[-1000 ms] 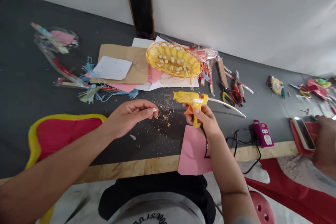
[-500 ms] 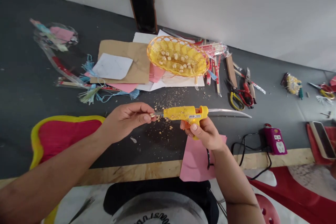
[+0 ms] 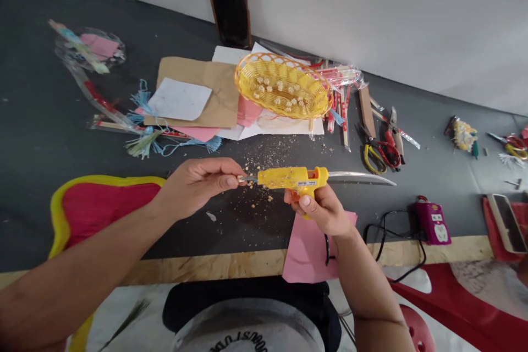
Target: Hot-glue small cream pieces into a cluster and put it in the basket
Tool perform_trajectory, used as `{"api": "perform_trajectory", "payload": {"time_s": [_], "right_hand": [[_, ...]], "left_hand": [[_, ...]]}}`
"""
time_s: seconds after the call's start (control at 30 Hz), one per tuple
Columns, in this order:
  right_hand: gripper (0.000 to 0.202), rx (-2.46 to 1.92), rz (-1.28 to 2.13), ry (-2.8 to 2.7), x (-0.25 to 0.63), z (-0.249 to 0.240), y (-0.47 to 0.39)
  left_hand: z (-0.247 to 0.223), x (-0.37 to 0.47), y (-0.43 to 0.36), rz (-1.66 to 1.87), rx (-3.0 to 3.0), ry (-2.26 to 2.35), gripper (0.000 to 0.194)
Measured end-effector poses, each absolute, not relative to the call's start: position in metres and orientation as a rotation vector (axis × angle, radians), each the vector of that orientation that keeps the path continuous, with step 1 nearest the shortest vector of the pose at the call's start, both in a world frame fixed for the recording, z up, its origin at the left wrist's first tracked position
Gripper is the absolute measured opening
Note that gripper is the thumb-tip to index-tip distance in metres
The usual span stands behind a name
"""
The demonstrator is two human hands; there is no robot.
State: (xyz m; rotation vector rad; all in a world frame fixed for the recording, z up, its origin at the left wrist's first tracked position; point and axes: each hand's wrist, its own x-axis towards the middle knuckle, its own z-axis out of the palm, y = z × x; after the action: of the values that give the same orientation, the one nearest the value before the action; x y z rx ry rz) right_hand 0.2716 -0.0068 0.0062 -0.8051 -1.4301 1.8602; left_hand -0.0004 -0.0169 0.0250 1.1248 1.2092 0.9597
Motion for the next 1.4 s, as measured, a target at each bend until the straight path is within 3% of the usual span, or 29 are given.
{"api": "perform_trajectory", "payload": {"time_s": [1.4], "right_hand": [[0.025,-0.771,1.784,-1.601,0.2788,0.0025,-0.0049]], "left_hand": [[0.0297,-0.0005,-0.0167,0.902,1.180,1.225,0.021]]}}
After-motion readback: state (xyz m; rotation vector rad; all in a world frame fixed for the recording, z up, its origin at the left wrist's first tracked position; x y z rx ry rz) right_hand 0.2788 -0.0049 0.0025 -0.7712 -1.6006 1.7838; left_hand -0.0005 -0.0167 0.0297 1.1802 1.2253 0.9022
